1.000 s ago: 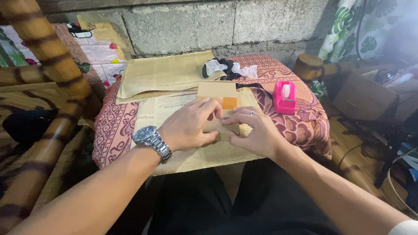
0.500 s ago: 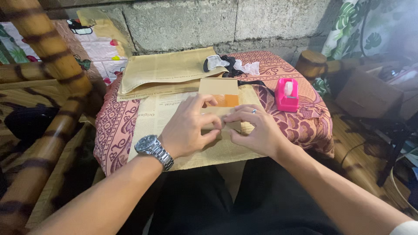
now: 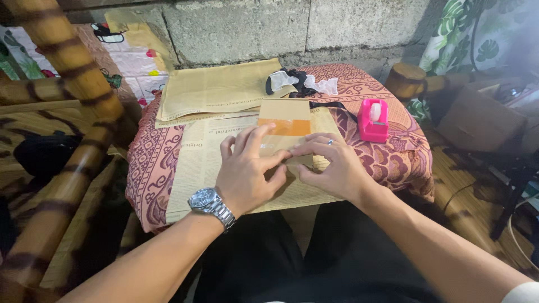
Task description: The person places a smartphone into a small cardboard box, closes the lid, and secures it with clear tape from a pink dispenser. They then wrap the box in brown paper and tape the paper around the box to complete the package.
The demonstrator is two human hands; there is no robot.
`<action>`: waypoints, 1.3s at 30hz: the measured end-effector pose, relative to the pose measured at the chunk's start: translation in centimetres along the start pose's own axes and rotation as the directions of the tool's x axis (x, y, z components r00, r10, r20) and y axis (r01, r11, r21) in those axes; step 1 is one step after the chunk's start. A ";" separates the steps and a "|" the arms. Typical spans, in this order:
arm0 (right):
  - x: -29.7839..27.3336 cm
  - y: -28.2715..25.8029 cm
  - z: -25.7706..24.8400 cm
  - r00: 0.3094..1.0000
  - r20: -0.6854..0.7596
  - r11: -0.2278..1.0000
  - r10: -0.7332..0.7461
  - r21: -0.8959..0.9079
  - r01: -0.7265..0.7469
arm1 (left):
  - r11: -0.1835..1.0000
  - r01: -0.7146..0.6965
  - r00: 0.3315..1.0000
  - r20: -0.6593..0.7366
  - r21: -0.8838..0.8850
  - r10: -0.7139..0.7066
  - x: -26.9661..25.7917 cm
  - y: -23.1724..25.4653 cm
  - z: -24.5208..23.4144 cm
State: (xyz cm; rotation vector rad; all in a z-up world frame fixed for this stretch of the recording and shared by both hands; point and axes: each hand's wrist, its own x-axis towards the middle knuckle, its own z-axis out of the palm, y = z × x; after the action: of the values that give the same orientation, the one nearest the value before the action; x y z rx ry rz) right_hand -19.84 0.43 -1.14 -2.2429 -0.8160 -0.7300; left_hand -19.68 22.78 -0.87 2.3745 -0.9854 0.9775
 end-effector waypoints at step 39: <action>1.7 21.4 -12.0 0.752 0.455 0.597 0.476 -0.796 0.104 | 0.805 0.426 0.873 -0.046 -0.413 -0.486 1.8 -5.7 3.8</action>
State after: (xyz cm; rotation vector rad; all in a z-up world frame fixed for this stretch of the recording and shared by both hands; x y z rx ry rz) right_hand -6.98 -20.53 -0.16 -3.4601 -0.5216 -0.1598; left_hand -12.88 23.59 -2.58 2.0197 -0.4511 0.6808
